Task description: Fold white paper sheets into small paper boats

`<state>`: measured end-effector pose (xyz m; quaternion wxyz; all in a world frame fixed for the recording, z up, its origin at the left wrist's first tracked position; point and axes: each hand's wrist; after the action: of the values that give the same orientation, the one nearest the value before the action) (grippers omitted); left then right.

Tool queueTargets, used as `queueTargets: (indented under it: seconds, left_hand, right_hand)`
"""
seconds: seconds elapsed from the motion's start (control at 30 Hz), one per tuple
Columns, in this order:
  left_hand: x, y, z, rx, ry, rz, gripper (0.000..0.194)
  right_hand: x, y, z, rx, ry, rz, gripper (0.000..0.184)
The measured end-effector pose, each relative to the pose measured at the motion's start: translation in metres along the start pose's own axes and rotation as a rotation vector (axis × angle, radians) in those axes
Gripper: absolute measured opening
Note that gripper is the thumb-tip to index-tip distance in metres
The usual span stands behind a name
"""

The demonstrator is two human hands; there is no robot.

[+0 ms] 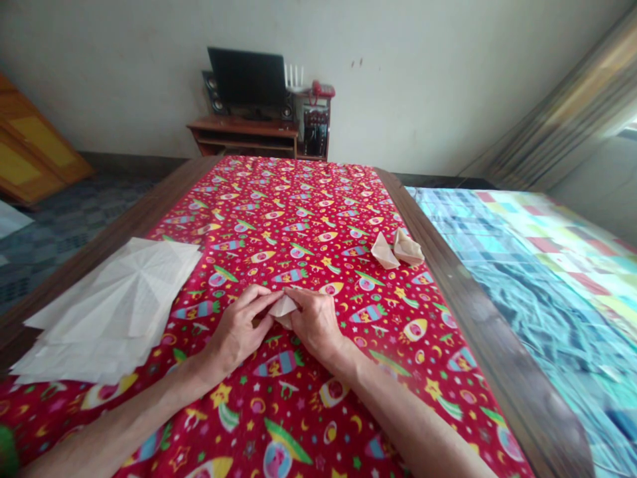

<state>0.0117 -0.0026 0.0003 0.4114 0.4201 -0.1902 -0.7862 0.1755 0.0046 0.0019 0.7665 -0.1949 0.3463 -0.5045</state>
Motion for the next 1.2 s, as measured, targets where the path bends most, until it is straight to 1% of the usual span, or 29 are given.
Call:
queueTargets:
  seconds: [0.1, 0.2, 0.3, 0.4, 0.57, 0.73, 0.87, 0.97, 1.03, 1.1, 1.2]
  left_hand:
    - [0.000, 0.000, 0.000, -0.004, 0.022, 0.032, 0.033]
    - [-0.001, -0.002, 0.000, -0.021, 0.021, 0.031, 0.026]
    - [0.000, -0.006, -0.001, -0.068, -0.006, 0.008, 0.024]
    - [0.004, -0.010, -0.001, -0.095, -0.062, -0.019, 0.023]
    - [0.010, -0.008, 0.002, -0.262, -0.194, -0.047, 0.015]
    - [0.010, -0.006, 0.004, -0.312, -0.245, -0.079, 0.016]
    - [0.011, -0.003, 0.009, -0.333, -0.284, -0.171, 0.020]
    - [0.010, 0.002, 0.014, -0.381, -0.351, -0.212, 0.022]
    - [0.011, 0.004, 0.017, -0.398, -0.389, -0.217, 0.022]
    - [0.012, 0.002, 0.017, -0.370, -0.392, -0.204, 0.020]
    - [0.014, -0.006, 0.015, -0.246, -0.322, -0.175, 0.016]
  right_hand:
    - [0.003, 0.000, 0.002, 0.097, -0.022, 0.035, 0.031]
    - [0.005, -0.001, 0.005, 0.298, -0.059, 0.114, 0.026]
    - [0.007, -0.005, 0.007, 0.524, -0.093, 0.174, 0.021]
    - [0.010, -0.005, 0.009, 0.629, -0.126, 0.212, 0.018]
    - [0.017, 0.002, 0.012, 0.644, -0.139, 0.303, 0.014]
    - [0.019, 0.001, 0.017, 0.663, -0.172, 0.352, 0.014]
    - [0.020, -0.001, 0.024, 0.689, -0.221, 0.405, 0.018]
    - [0.025, 0.000, 0.028, 0.635, -0.203, 0.398, 0.021]
    - [0.028, 0.002, 0.029, 0.594, -0.168, 0.401, 0.020]
    - [0.031, 0.004, 0.028, 0.559, -0.131, 0.402, 0.020]
    - [0.033, 0.008, 0.025, 0.492, -0.106, 0.366, 0.020]
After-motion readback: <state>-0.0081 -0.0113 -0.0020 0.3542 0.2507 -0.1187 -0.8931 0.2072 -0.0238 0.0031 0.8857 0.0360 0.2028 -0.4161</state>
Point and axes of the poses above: each hand's wrist, its own x-axis away from the middle knuckle, its own z-axis out of the back of the hand, y = z × x, and after that the axes turned 4 degrees about x, right-handed
